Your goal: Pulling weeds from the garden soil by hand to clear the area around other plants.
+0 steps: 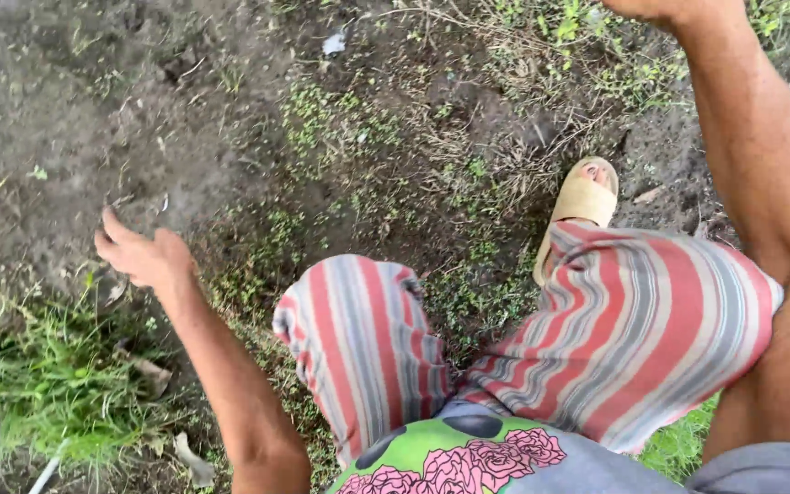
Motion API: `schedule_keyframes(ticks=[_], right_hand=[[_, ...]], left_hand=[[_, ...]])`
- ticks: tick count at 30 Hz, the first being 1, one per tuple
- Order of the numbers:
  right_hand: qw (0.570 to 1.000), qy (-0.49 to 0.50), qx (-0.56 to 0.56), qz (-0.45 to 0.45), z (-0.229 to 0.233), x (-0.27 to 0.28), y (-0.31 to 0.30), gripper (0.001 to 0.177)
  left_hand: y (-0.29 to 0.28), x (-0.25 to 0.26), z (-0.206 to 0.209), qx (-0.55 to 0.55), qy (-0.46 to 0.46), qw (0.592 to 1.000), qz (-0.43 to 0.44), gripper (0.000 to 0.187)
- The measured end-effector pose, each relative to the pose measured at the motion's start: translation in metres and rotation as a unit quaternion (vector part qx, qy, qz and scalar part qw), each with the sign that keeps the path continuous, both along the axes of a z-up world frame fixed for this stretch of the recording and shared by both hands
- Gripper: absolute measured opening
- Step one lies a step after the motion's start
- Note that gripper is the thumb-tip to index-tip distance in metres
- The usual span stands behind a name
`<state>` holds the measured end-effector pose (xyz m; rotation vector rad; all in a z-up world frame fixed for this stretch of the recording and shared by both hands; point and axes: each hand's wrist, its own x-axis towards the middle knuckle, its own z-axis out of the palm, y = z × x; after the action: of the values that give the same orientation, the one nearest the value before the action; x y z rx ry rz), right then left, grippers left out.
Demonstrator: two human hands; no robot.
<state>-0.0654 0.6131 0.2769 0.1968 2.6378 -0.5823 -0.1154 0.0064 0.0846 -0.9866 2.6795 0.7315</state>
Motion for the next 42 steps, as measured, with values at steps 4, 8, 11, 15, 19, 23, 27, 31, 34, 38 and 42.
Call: schedule_keyframes(ticks=[4,8,11,15,19,23,27,31,34,38,42], right_hand=[[0.99,-0.034,-0.055,-0.127,-0.015,0.01,0.052,0.032],[0.958,-0.038,-0.09,-0.268,-0.037,0.041,0.099,0.028],[0.929,-0.038,-0.101,-0.353,-0.071,0.071,0.116,0.026],[0.968,-0.024,0.03,-0.248,-0.149,0.101,0.124,0.041],[0.954,-0.035,0.191,-0.227,-0.221,0.128,0.134,0.056],[0.946,0.075,0.175,-0.262,-0.297,0.15,0.136,0.02],[0.96,0.14,0.102,-0.218,-0.339,0.177,0.138,0.011],[0.947,0.201,-0.053,-0.247,-0.304,0.194,0.149,0.02],[0.916,0.249,-0.088,-0.301,-0.244,0.185,0.164,0.024],[0.944,0.23,0.007,-0.236,-0.27,0.143,0.182,0.041],[0.964,0.023,-0.029,-0.264,-0.281,0.121,0.171,0.05]], left_hand=[[0.074,-0.019,0.078,0.137,0.11,0.963,-0.203,0.047],[0.18,-0.037,0.148,0.12,0.082,0.894,-0.424,0.035],[0.243,-0.053,0.136,0.061,0.098,0.766,-0.633,0.031],[0.355,-0.032,0.144,-0.108,0.033,0.629,-0.769,0.028],[0.457,0.003,0.109,-0.085,-0.069,0.558,-0.822,0.026],[0.556,0.034,0.058,0.144,-0.208,0.667,-0.701,0.029],[0.613,0.072,-0.022,0.227,-0.156,0.756,-0.593,0.03],[0.654,0.104,-0.03,0.281,-0.117,0.831,-0.465,0.04],[0.674,0.108,-0.033,0.304,-0.12,0.864,-0.383,0.041],[0.686,0.101,-0.042,0.294,-0.105,0.904,-0.291,0.037],[0.687,0.097,-0.06,0.283,-0.096,0.918,-0.259,0.035]])
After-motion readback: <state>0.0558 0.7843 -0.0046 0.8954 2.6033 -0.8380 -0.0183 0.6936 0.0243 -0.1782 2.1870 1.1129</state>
